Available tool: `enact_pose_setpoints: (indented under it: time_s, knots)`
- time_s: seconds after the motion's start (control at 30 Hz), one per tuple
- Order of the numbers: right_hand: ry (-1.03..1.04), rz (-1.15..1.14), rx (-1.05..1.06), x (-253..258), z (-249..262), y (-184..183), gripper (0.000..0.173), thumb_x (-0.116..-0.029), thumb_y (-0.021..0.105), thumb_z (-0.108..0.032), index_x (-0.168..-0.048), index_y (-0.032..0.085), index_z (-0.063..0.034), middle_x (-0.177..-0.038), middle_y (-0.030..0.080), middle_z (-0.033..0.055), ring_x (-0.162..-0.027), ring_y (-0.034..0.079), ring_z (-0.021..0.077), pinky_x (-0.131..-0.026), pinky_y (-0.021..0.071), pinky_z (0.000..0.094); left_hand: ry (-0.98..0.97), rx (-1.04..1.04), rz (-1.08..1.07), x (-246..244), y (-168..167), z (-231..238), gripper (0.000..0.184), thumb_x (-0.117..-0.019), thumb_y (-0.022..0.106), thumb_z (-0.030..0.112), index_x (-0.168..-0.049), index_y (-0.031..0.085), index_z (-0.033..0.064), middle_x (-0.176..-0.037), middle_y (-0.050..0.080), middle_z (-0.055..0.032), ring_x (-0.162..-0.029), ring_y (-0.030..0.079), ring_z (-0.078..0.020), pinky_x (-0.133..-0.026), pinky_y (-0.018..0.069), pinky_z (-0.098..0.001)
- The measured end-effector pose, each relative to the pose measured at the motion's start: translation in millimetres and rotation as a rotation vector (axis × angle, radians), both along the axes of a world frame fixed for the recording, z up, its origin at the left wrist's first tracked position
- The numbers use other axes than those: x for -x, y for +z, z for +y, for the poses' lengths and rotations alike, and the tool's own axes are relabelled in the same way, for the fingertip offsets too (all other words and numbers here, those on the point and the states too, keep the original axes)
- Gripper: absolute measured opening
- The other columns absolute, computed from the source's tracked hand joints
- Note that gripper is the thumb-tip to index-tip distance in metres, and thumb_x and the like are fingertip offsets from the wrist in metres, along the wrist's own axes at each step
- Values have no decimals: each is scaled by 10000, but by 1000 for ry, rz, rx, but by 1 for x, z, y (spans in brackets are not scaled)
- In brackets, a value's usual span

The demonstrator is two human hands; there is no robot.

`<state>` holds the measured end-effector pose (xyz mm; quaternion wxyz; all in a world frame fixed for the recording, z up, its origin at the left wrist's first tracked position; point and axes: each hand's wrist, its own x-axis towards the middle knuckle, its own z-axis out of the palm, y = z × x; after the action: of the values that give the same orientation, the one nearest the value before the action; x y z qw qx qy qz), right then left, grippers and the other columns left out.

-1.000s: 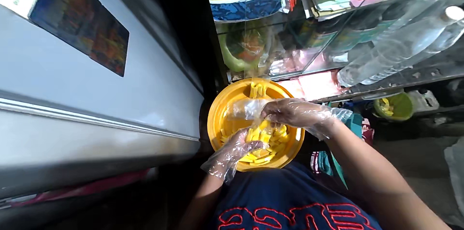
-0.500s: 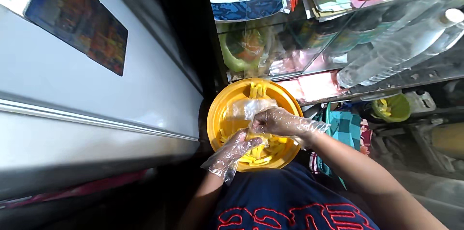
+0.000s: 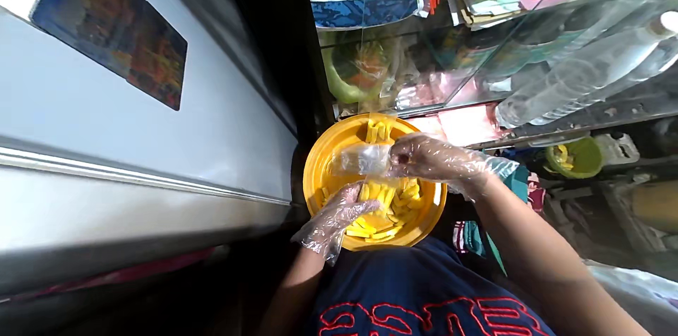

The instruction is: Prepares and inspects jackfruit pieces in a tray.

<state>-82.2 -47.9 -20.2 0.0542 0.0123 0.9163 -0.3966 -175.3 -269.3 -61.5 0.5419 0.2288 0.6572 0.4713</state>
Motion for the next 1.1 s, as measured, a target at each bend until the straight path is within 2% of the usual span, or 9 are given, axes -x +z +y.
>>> enact_pose_setpoints:
  time_s: [0.07,0.13,0.2,0.3,0.57,0.7,0.83,0.93,1.1]
  knots:
    - [5,38,17,-2,7,3,162,-881,772,-195,-964,745,-58,-1024,675,115,-961,635,253,-859,510,471,4,82,29,-3,19,3,384,-970,611,-1,-1339,528,-66,-1192,634,-114,-1011,608,-40,-920,498,-214]
    - [56,-32,-3,-1,6,3,330,-863,811,-260,-1151,756,-109,-1232,673,120,-1134,622,287,-983,484,518,6,-49,10,3,-6,-4,338,-962,631,41,-1287,573,-32,-1117,678,-59,-976,648,-22,-896,542,-212]
    - [54,-78,-13,-3,-1,-4,244,-862,820,-215,-1070,771,-95,-1133,710,116,-1056,658,291,-947,514,538,16,-152,-54,7,-22,-8,337,-963,640,66,-1285,582,-13,-1090,692,-25,-962,662,-22,-885,559,-221]
    - [-24,-104,88,-1,-8,-10,123,-921,749,-141,-867,699,-42,-807,648,96,-734,624,222,-688,530,451,85,-198,-147,3,-18,-10,375,-939,640,25,-1303,556,-13,-1095,685,-14,-970,662,-33,-891,560,-223]
    - [-208,-186,50,17,-3,-1,103,-948,699,-99,-942,698,3,-892,664,140,-825,638,253,-790,523,482,123,86,87,17,-30,-3,404,-921,748,176,-1268,618,14,-1121,690,-110,-995,671,-127,-921,553,-328]
    - [-295,-194,-68,1,2,-34,81,-943,718,-134,-964,729,-56,-897,704,144,-812,683,317,-758,560,571,265,100,141,26,-37,-13,352,-949,726,227,-1241,651,46,-1098,707,-88,-992,683,-136,-921,566,-349]
    - [-122,-474,-236,2,-29,-73,391,-1012,608,-424,-1237,700,-118,-1183,691,188,-1128,647,408,-948,497,651,442,-62,44,25,-39,-20,318,-992,650,141,-1298,614,64,-1131,699,-69,-985,684,-127,-885,586,-325]
    - [-50,-490,-231,-1,-57,-90,458,-1035,551,-430,-1377,624,-134,-1325,619,216,-1250,579,417,-1036,457,623,507,-70,57,27,-37,-22,309,-1033,585,161,-1333,588,88,-1164,678,-58,-1003,664,-118,-899,568,-327]
    - [205,-574,-93,-19,-86,-89,304,-1007,603,-243,-1132,694,18,-1199,651,264,-1164,604,452,-989,458,636,616,-141,-1,35,-32,-19,327,-1041,536,114,-1365,539,67,-1152,674,-47,-979,664,-92,-867,571,-296]
